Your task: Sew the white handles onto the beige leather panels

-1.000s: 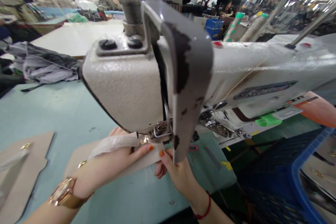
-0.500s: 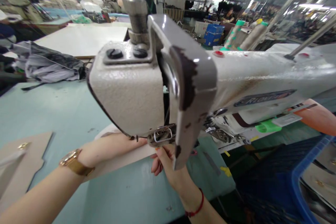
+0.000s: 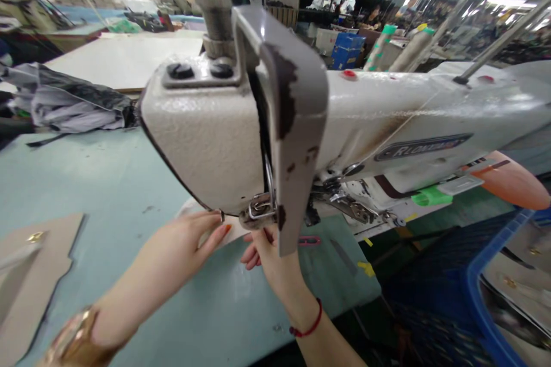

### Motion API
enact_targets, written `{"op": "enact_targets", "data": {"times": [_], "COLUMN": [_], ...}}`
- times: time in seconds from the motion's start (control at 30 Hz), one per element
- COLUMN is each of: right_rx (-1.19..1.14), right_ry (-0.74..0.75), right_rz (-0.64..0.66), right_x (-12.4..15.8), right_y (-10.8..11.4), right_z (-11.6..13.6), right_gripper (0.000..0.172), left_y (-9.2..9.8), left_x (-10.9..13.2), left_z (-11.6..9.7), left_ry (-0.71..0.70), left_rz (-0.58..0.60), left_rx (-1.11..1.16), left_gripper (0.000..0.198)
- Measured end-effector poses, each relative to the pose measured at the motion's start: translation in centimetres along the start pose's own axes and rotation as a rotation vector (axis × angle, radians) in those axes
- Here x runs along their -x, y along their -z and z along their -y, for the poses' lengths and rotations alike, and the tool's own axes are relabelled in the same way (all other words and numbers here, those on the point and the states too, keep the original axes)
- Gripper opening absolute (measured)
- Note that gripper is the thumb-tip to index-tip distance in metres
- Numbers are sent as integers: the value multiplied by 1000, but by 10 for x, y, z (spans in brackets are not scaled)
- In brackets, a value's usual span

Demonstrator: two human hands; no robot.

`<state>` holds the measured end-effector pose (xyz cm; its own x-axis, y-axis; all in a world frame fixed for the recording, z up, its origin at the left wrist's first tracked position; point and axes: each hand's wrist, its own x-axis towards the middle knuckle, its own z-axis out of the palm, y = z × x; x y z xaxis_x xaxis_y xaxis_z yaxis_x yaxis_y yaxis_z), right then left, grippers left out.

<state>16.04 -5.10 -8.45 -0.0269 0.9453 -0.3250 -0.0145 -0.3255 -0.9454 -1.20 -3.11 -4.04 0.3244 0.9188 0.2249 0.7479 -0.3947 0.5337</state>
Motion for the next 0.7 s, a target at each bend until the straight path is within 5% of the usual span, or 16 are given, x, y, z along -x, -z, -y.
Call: {"op": "enact_targets", "data": {"times": [0.07, 0.17, 0.23, 0.33, 0.47, 0.7], "right_rx": [4, 22, 45, 74, 159, 682], "right_ry": [29, 74, 107, 167, 201, 374], "right_rz": [-1, 11, 19, 37, 73, 115], "right_x": [0, -1, -2, 2, 16, 36], "right_y": [0, 1, 2, 6, 17, 33], "right_z": [-2, -6, -8, -13, -38, -96], "right_gripper": [47, 49, 50, 53, 53, 39], "left_y": [-19, -59, -83, -100, -96, -94], "left_x": [37, 69, 66, 37, 8, 6], "left_z": [-8, -22, -27, -26, -19, -13], "left_ry": [103, 360, 571, 647, 713, 633], "left_rz": [-102, -66, -3, 7, -93, -118], "left_rx": [128, 696, 1139, 1557, 1571, 1430], "left_gripper": [20, 23, 32, 45, 38, 41]}}
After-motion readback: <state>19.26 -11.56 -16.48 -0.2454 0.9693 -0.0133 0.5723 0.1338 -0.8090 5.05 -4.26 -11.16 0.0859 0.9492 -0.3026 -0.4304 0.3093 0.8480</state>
